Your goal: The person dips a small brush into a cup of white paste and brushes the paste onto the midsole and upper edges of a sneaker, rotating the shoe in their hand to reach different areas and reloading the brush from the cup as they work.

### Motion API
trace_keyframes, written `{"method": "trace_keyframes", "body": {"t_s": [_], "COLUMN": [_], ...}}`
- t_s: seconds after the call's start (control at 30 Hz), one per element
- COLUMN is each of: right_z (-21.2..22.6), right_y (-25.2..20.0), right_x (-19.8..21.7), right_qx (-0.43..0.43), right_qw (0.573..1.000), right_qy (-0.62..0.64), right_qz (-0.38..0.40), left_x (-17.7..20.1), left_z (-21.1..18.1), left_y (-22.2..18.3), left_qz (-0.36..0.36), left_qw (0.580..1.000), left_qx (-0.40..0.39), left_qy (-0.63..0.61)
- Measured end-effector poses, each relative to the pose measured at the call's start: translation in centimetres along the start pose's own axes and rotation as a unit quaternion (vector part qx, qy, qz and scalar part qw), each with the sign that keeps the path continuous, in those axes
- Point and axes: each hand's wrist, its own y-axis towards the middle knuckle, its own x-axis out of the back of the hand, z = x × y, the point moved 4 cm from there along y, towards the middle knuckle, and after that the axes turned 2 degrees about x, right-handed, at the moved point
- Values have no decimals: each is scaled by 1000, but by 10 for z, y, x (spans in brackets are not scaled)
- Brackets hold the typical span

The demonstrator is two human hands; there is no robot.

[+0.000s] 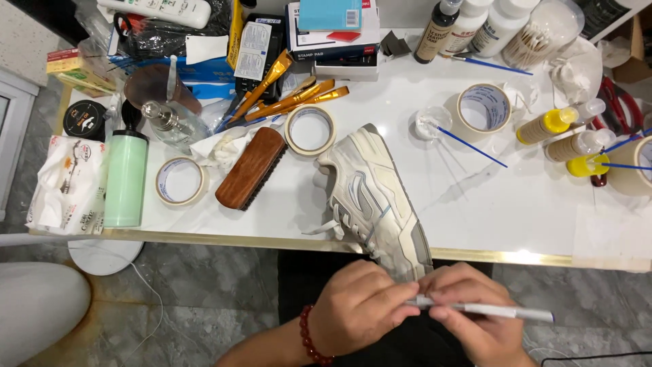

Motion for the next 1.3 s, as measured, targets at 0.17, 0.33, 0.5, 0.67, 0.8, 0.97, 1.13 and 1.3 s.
{"method": "trace_keyframes", "body": {"t_s": [0.17,0.33,0.5,0.67,0.8,0.97,1.13,1.3], "right_z": [12,28,15,13,6,14,23,6], "right_y": [-13,-10,26,69,87,127,168,184], "right_x": [14,58,45,29,27,20,6,-6], "right_qx": [47,88,34,-25,-70,-95,-110,-283], "right_qw": [998,980,985,997,997,989,939,748], "right_qy": [26,66,39,19,-33,-25,-178,-388], "right_qz": [-40,-168,-162,-77,-22,107,274,458], "left_x": [-6,18,19,22,22,20,1,-6], "left_z": [8,38,97,85,106,111,104,94], "left_y": [-19,-22,-22,3,-8,-11,-7,6], "left_qz": [-8,-76,-204,-212,-237,-237,-204,-135], "left_qw": [999,996,965,966,959,953,956,948], "left_qx": [-10,45,156,125,153,188,202,288], "left_qy": [-34,-22,50,81,-2,-18,62,16]}}
